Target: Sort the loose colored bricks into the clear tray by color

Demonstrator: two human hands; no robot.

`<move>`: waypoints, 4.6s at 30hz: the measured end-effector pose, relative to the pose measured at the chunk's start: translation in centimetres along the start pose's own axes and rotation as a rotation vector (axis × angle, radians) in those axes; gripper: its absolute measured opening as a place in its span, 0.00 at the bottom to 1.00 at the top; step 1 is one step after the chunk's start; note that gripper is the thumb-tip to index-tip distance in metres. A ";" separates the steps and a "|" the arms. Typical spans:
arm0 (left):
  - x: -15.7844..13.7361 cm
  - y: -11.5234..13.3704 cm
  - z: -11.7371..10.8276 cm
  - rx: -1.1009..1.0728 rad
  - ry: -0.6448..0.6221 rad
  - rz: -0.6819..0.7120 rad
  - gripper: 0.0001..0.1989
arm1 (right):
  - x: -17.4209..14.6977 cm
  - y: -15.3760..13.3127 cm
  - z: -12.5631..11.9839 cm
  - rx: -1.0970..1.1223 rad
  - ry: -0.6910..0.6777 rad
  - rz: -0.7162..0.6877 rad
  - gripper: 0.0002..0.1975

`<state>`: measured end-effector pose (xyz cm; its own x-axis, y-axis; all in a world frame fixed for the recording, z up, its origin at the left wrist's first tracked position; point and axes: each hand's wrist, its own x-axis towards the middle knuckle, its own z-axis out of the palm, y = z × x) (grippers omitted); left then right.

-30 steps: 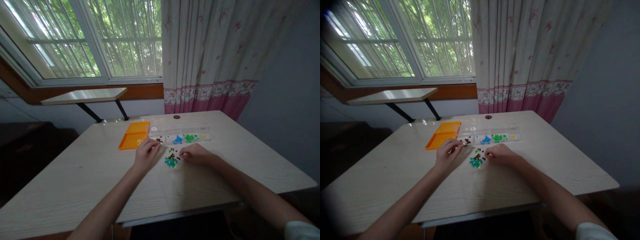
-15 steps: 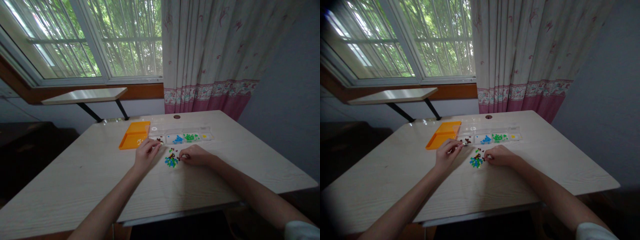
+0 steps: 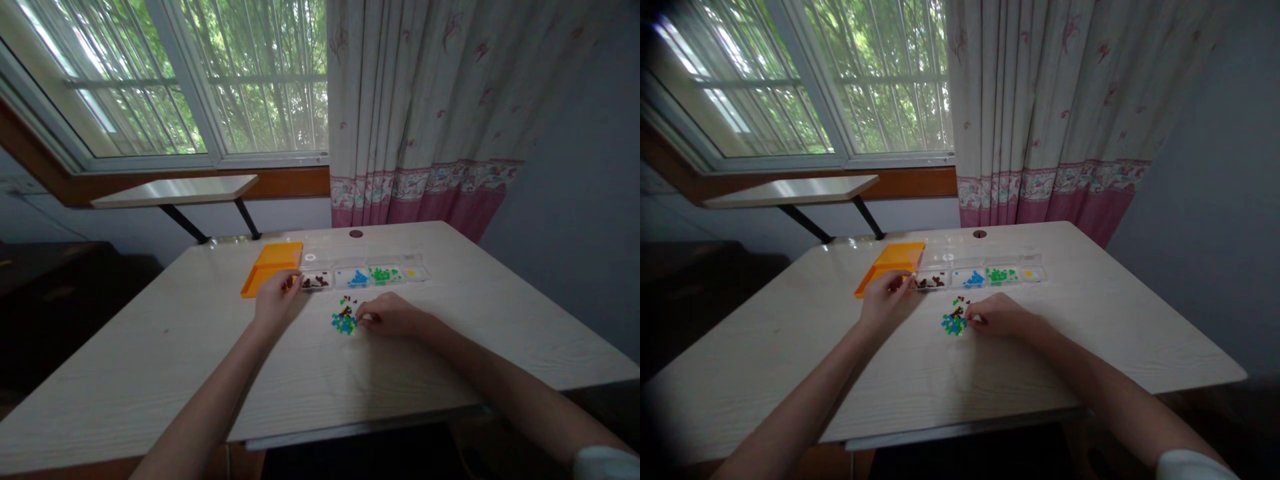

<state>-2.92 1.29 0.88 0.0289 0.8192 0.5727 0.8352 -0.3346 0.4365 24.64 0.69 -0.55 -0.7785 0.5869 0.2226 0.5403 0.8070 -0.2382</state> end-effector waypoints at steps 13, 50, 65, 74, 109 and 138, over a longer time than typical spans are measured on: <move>0.7 -3.2 -0.5 0.318 -0.056 -0.293 0.13 | 0.2 -0.6 0.3 -0.043 -0.020 0.000 0.13; -2.9 5.8 2.7 -0.544 -0.673 -0.049 0.16 | 0.7 -0.3 1.0 0.050 0.190 -0.009 0.11; -2.9 5.4 3.5 -0.633 -0.561 -0.146 0.12 | 0.9 -0.5 1.3 0.068 0.337 0.038 0.10; -2.7 5.5 3.2 -0.597 -0.518 -0.108 0.14 | 1.0 -1.2 1.0 0.308 0.301 0.122 0.08; -1.2 3.6 2.6 0.020 -0.577 0.356 0.13 | 1.1 0.3 -0.6 -0.054 0.676 0.108 0.12; -1.1 4.2 3.1 -0.304 -0.418 0.163 0.10 | 2.4 2.7 -0.3 -0.238 0.492 0.437 0.12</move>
<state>2.21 0.39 -0.07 0.4124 0.8402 0.3523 0.6070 -0.5417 0.5814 24.30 4.27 -0.36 -0.2694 0.7767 0.5694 0.8699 0.4499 -0.2022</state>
